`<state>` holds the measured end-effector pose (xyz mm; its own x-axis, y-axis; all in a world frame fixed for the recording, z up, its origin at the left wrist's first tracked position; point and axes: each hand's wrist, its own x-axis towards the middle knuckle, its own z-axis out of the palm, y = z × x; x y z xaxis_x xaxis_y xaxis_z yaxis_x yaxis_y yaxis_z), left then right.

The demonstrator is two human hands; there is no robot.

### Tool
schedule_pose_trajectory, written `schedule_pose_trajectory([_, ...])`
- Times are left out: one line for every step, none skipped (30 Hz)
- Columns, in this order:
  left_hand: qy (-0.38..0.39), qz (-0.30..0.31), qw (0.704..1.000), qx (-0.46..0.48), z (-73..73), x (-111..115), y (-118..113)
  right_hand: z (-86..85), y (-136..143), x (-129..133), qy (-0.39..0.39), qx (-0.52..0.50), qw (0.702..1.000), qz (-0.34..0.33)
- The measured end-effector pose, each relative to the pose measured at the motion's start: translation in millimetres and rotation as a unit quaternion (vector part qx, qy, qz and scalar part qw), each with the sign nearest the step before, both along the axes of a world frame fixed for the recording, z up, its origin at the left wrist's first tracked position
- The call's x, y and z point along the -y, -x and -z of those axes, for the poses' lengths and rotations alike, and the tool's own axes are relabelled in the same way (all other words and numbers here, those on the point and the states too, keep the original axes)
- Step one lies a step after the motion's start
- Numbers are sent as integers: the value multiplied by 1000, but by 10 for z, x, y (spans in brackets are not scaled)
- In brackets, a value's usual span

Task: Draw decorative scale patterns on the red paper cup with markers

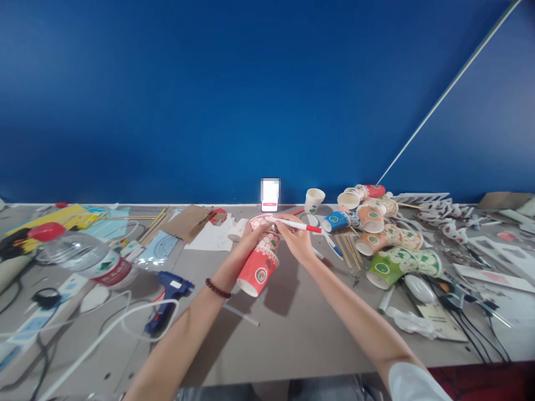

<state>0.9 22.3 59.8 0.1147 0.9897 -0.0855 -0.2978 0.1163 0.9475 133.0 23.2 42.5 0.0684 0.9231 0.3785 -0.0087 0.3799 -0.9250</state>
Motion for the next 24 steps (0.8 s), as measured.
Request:
schedule_pose_trajectory([3,0,1000,-1,-2,2,-2,-7,2,4,1,-2,1000,0])
schedule_pose_trajectory([5,-1,1000,-1,0,1,-2,-15,4,9,2,-6,1000,-1])
schedule_pose_trajectory([8,-4,1000,-1,7,-4,-2,-23,7,13,3,-11,1000,-3])
schedule_pose_trajectory([9,-9,1000,0,19,-13,0,-32,10,18,4,-15,1000,-4])
schedule_pose_trajectory([11,-13,1000,4,35,-25,3,-41,12,23,4,-20,1000,-5])
schedule_pose_trajectory([12,-18,1000,10,55,-40,8,-50,14,28,5,-25,1000,-5])
schedule_pose_trajectory([13,-19,1000,18,77,-56,13,-58,14,33,5,-29,1000,-5])
schedule_pose_trajectory([17,-17,999,28,99,-74,20,-65,13,36,4,-32,999,-4])
schedule_pose_trajectory([25,-17,999,34,121,-90,26,-70,12,40,3,-34,999,-1])
schedule_pose_trajectory([35,-19,999,36,141,-104,32,-73,10,42,2,-36,999,1])
schedule_pose_trajectory([43,-21,998,35,157,-115,37,-73,9,44,1,-38,999,1])
schedule_pose_trajectory([50,-25,998,31,169,-122,41,-72,7,46,1,-39,999,-1])
schedule_pose_trajectory([54,-29,998,26,176,-124,42,-69,7,47,1,-42,999,-4])
schedule_pose_trajectory([56,-35,998,20,177,-122,42,-66,7,49,1,-43,999,-7])
schedule_pose_trajectory([55,-43,997,14,174,-116,39,-63,8,51,0,-42,999,-8])
schedule_pose_trajectory([52,-50,997,6,167,-106,36,-62,9,53,-1,-38,999,-7])
schedule_pose_trajectory([49,-55,997,-2,157,-94,31,-63,11,56,-2,-32,999,-5])
schedule_pose_trajectory([46,-56,997,-8,146,-82,26,-66,11,59,-4,-25,1000,-2])
schedule_pose_trajectory([43,-55,998,-10,133,-70,22,-70,12,63,-6,-17,1000,-1])
schedule_pose_trajectory([42,-52,998,-8,122,-59,17,-76,12,67,-10,-8,1000,0])
schedule_pose_trajectory([40,-49,998,-1,111,-50,14,-82,11,70,-15,0,1000,0])
schedule_pose_trajectory([38,-47,998,9,103,-43,12,-88,9,73,-20,8,1000,-1])
schedule_pose_trajectory([37,-46,998,18,97,-37,11,-93,8,76,-23,14,1000,-2])
schedule_pose_trajectory([38,-46,998,24,93,-33,10,-97,7,77,-25,19,999,-2])
